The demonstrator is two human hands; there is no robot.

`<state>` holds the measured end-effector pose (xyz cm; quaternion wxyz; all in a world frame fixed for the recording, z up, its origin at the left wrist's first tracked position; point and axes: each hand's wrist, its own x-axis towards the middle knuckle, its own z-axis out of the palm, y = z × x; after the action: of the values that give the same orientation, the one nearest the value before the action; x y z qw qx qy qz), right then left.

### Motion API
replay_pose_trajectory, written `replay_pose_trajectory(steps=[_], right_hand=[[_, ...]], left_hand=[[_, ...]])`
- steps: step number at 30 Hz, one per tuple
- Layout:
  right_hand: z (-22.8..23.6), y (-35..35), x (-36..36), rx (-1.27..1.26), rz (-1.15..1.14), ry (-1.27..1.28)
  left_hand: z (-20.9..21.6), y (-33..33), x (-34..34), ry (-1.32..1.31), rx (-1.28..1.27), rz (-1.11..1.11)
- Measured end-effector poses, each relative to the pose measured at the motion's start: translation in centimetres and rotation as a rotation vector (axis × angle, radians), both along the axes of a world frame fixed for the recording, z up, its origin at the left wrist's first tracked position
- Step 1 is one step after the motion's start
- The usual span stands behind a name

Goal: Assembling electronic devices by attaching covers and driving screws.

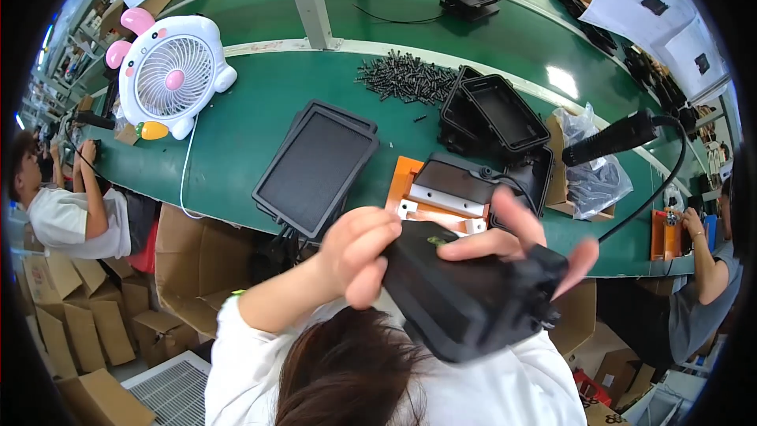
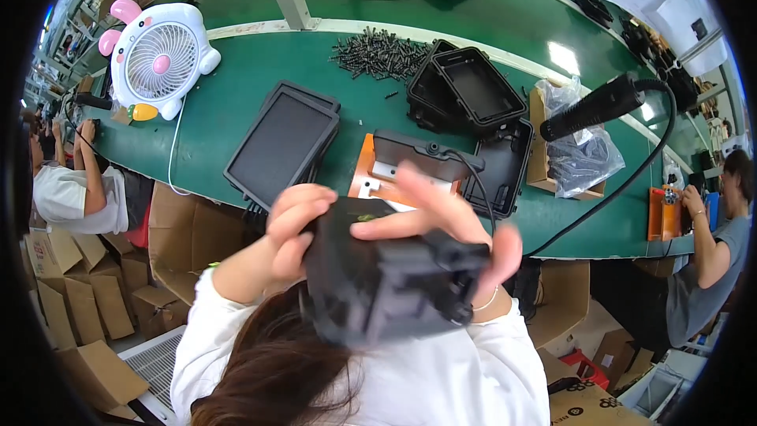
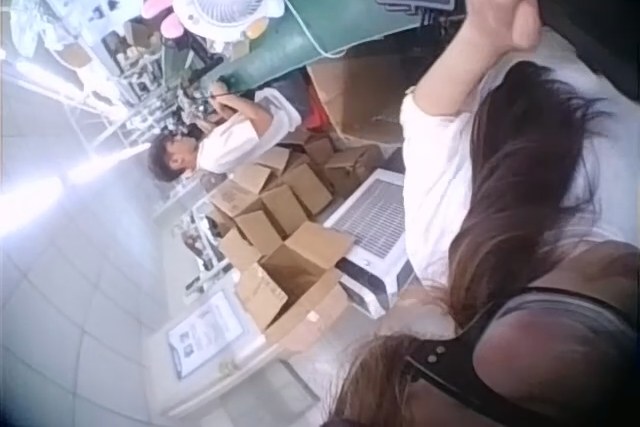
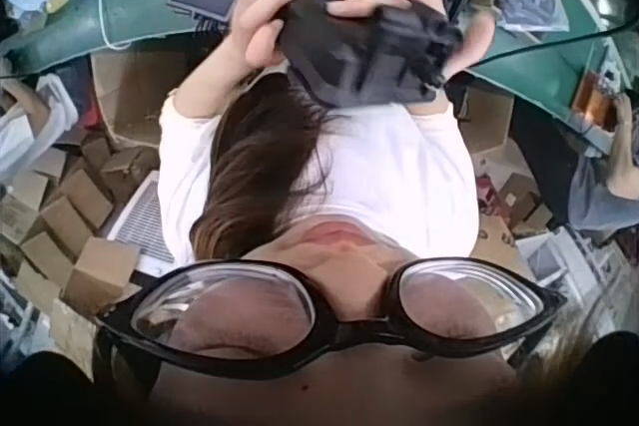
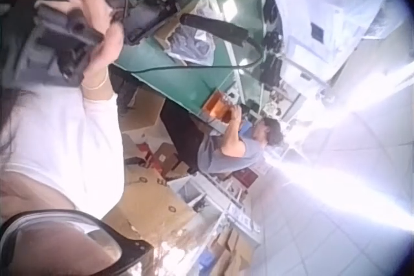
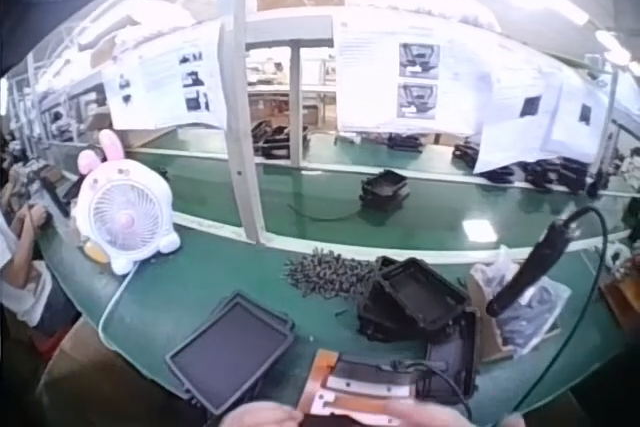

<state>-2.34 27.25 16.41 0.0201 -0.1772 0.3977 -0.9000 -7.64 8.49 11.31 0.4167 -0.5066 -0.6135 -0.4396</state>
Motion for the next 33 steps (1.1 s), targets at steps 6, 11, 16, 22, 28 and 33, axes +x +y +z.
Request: replay_pose_trajectory(steps=[6,11,16,22,28,33], right_hand=[[-4.4,3.5,-1.2,0.901,-0.719,0.555],[-4.4,3.7,-0.9,0.995,-0.599,0.584],[-3.6,3.1,-2.8,1.031,-0.728,0.588],[-2.9,3.8,-2.4,1.346,-1.015,0.572],[-2.4,3.9,-1.1,1.390,-0.922,0.462],[-2.1,4.0,-0.8,1.395,-0.891,0.427]], left_hand=[[-2.9,1.2,0.1,-0.539,-0.001,0.049],[-0.5,3.0,-1.6,-0.629,-0.025,0.052],[-1.5,4.9,-4.0,-1.057,0.266,-0.425],[-0.9,4.6,-1.6,-1.268,0.099,-0.288],[-2.5,4.2,-2.8,-1.071,0.136,-0.348],[-3.2,6.1,-7.6,-1.477,0.347,-0.387]])
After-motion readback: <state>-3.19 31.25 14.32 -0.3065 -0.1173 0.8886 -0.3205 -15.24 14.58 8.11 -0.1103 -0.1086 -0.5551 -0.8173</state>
